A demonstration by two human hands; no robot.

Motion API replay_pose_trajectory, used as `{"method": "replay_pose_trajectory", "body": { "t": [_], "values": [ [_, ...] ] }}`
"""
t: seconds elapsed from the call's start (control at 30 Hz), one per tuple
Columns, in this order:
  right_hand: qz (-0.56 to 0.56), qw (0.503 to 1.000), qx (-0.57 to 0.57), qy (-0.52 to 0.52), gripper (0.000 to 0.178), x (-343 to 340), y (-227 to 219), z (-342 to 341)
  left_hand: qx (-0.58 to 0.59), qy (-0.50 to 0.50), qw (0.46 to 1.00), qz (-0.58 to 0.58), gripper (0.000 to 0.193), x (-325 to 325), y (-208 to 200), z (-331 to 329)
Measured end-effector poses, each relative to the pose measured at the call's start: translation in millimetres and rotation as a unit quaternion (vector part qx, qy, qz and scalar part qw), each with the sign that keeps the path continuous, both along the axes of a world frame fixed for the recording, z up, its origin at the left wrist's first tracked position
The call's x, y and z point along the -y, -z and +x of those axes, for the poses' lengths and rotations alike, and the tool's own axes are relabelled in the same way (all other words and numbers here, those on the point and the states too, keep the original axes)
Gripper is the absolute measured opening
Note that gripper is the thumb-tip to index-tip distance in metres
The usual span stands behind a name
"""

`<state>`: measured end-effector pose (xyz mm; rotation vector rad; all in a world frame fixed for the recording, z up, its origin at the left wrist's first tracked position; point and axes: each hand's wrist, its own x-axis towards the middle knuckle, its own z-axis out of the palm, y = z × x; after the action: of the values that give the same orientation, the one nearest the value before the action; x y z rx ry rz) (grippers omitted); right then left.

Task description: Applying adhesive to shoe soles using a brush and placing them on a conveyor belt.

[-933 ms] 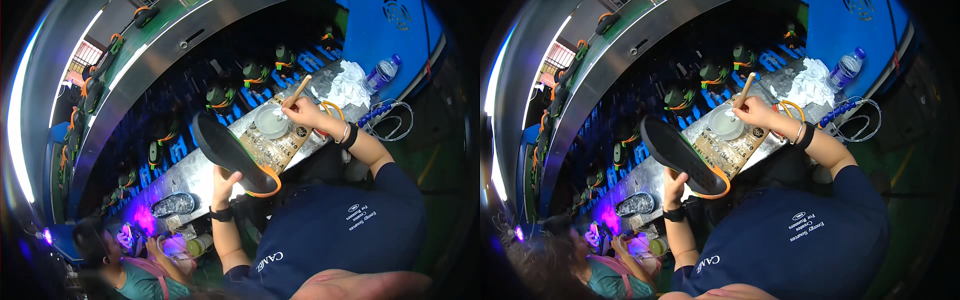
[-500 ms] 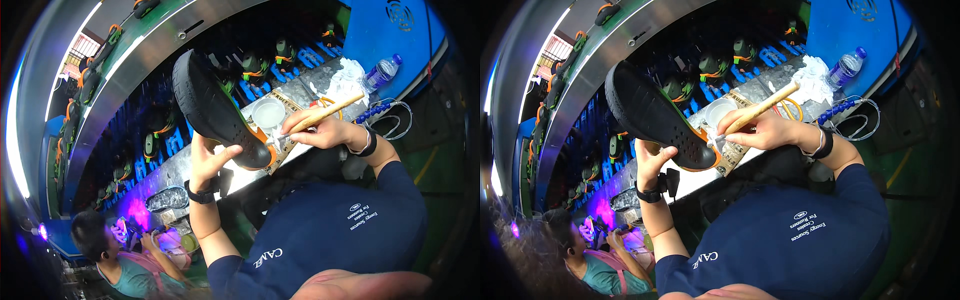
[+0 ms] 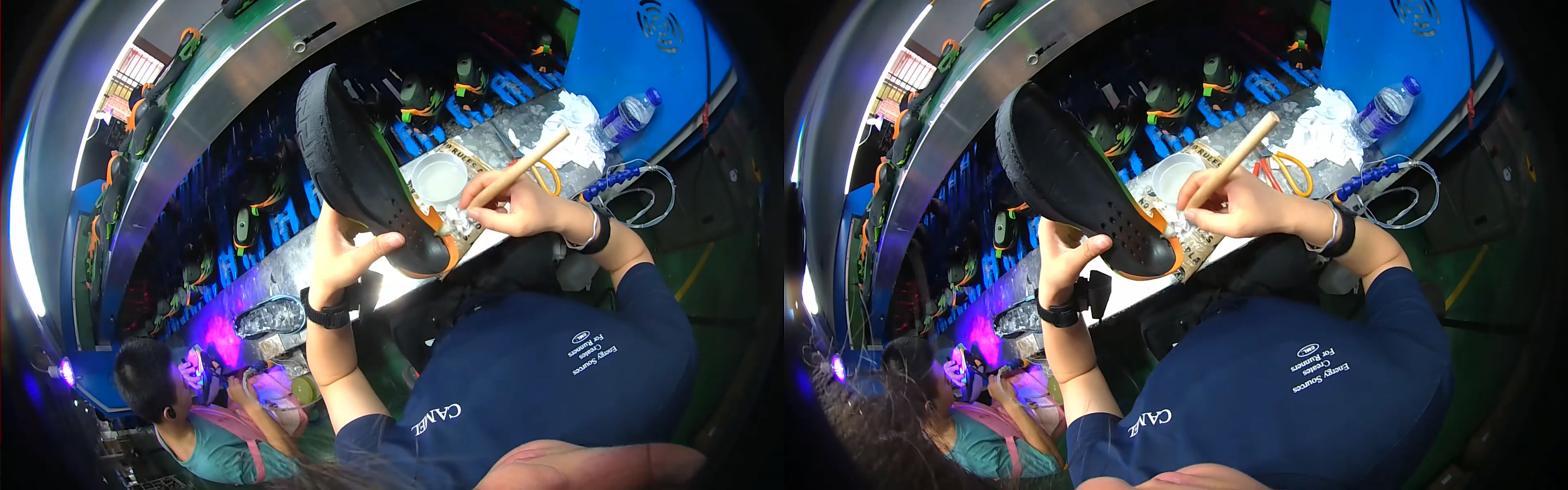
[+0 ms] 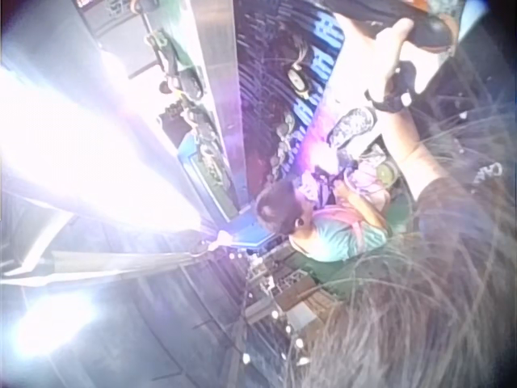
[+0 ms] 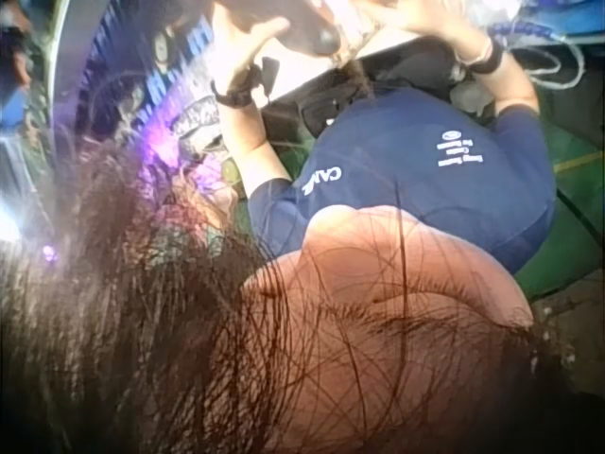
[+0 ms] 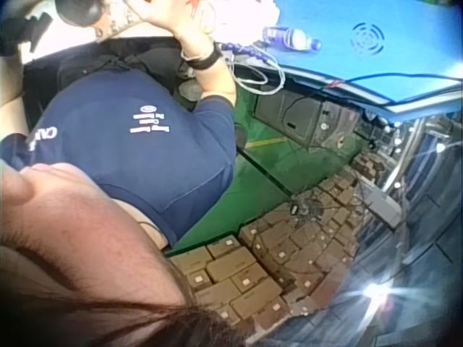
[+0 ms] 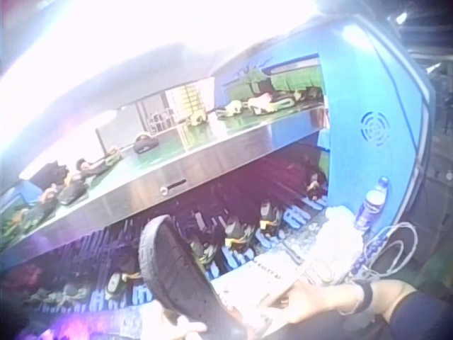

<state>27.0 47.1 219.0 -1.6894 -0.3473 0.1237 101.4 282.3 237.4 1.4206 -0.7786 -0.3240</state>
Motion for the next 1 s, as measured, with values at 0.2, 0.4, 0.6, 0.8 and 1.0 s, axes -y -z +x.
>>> {"method": "replay_pose_trajectory", "body": {
  "t": [0.2,0.4,0.6,0.8,1.0],
  "values": [
    [-0.005,0.996,0.083,0.026,0.013,-2,3,10,0.007,-0.006,1.000,-0.002,0.062,5,-3,-1],
    [-0.009,0.991,0.130,0.030,0.009,-3,14,3,0.028,-0.053,0.998,-0.012,0.051,2,-9,-7],
    [0.017,0.996,0.082,0.014,0.009,-5,14,-10,0.153,-0.073,0.985,0.031,0.046,1,-8,-6],
    [0.102,0.994,0.025,0.019,0.011,-8,18,-13,0.170,-0.097,0.980,0.022,0.048,4,-7,-8],
    [0.093,0.995,0.014,0.044,0.011,-3,22,-6,0.167,-0.069,0.983,0.033,0.046,2,-8,-5]
  ]
}}
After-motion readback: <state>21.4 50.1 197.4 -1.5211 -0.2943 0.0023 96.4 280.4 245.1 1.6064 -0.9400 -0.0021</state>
